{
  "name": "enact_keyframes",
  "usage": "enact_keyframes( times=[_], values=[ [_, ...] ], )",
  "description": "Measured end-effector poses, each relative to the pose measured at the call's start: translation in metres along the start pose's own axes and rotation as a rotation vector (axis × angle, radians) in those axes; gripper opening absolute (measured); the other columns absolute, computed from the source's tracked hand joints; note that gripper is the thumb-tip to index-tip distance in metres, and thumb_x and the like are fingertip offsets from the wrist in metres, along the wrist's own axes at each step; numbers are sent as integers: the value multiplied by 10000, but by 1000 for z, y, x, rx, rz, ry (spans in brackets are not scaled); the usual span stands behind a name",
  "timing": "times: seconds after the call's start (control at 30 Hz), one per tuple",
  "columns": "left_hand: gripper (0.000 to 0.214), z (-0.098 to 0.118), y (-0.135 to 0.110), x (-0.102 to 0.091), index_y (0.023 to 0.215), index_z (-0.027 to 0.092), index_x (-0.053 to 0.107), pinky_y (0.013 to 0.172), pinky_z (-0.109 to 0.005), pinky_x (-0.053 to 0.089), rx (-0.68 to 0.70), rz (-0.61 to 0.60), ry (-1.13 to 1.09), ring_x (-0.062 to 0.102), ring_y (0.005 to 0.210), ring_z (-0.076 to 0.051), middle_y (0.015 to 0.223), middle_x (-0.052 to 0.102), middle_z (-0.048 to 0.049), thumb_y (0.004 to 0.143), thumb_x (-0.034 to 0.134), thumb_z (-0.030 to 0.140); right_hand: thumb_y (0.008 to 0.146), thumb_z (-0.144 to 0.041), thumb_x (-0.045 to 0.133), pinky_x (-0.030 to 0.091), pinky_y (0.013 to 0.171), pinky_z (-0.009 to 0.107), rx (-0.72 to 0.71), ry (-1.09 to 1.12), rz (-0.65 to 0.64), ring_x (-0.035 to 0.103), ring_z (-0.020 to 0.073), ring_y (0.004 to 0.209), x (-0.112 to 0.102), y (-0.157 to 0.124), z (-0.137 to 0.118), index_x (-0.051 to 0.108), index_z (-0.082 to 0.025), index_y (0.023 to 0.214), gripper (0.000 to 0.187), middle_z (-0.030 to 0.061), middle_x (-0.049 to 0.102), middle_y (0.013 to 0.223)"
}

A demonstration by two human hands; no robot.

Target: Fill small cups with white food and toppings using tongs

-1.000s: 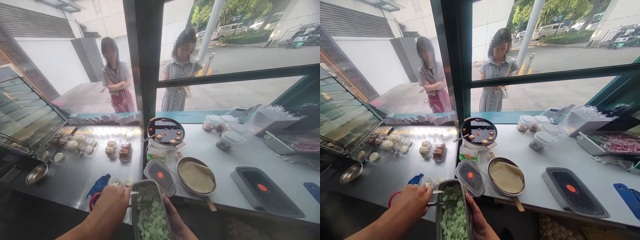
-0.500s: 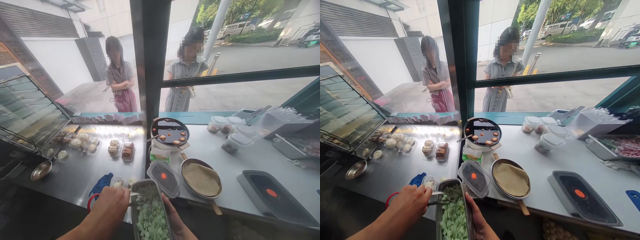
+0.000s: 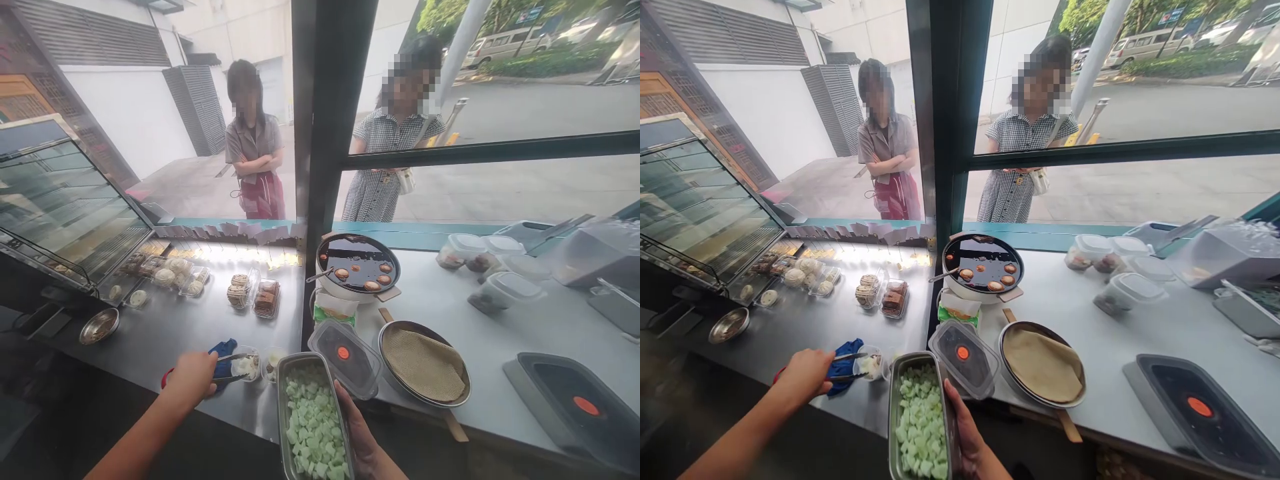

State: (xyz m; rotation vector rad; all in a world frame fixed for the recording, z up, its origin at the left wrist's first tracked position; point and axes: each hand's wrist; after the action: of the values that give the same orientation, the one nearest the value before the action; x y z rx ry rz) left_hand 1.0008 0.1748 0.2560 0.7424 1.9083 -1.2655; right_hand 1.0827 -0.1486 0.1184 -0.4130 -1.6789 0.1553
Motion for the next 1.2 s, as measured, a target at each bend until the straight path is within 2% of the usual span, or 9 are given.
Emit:
enact_keyframes(
  times=[0.13,0.2,0.3,0.43,0.53,0.67,0.9,1.07,1.2],
  values=[
    [292,3,-17,-11,1138,210,671,782,-401,556,-3,52,-19,747,917,-331,986,755,-112,859,672,298,826,-735,565,378,1171,517,-4,-11,8,645,370,1259,1,1,1,632,-35,1319,859,232,743,1266],
    [335,15,-37,-21,1204,244,646,755,-391,555,30,98,-28,743,883,-308,1015,737,-94,879,652,322,823,-737,571,383,1168,515,-13,-17,21,651,372,1251,3,1,1,655,-35,1285,844,235,747,1255],
    [341,47,-55,-30,1185,238,654,701,-373,551,198,156,6,727,827,-285,984,707,-90,848,687,272,830,-750,561,412,1142,535,-27,-26,38,661,378,1232,6,2,2,680,-48,1241,822,237,760,1214],
    [279,82,-44,-29,1097,156,676,623,-366,539,329,165,86,714,771,-295,895,690,-118,819,661,131,849,-716,583,424,1121,578,-35,-39,52,679,380,1189,8,0,6,682,-77,1244,758,221,778,1171],
    [248,91,-36,-28,1031,139,687,605,-360,534,361,152,117,714,742,-290,861,687,-121,827,580,46,871,-686,584,415,1137,549,-52,-31,60,687,361,1174,5,-4,7,690,-73,1232,720,213,785,1157],
    [269,92,-38,-35,968,134,690,591,-371,538,390,143,146,711,716,-292,848,686,-123,825,508,-4,886,-677,573,422,1139,490,-61,-9,61,699,337,1157,-2,-9,6,696,-62,1221,711,201,796,1126],
    [279,89,-38,-50,1057,149,681,623,-398,559,356,131,111,725,758,-306,884,698,-131,865,504,50,896,-724,483,434,1126,523,-52,21,21,674,362,1209,-3,-3,2,671,-36,1246,795,232,774,1173],
    [239,66,-38,-51,1096,183,674,675,-381,561,268,103,69,741,799,-297,942,722,-126,885,567,146,902,-717,458,424,1132,547,-62,33,6,663,373,1230,-3,0,-4,656,-38,1276,800,239,757,1215],
    [235,40,-26,-43,1083,195,687,713,-429,569,131,66,49,757,820,-332,950,755,-127,891,556,162,884,-701,518,417,1138,524,-61,39,20,668,365,1223,-6,-3,-8,654,-37,1280,785,233,767,1195]
  ],
)
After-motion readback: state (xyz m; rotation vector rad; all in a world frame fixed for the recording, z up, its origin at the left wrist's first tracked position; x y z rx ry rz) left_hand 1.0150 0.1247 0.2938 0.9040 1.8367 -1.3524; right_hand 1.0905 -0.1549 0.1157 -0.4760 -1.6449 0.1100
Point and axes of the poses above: each hand's wrist, its own y-axis towards the middle knuckle, its own x-axis out of the palm, z = x × y
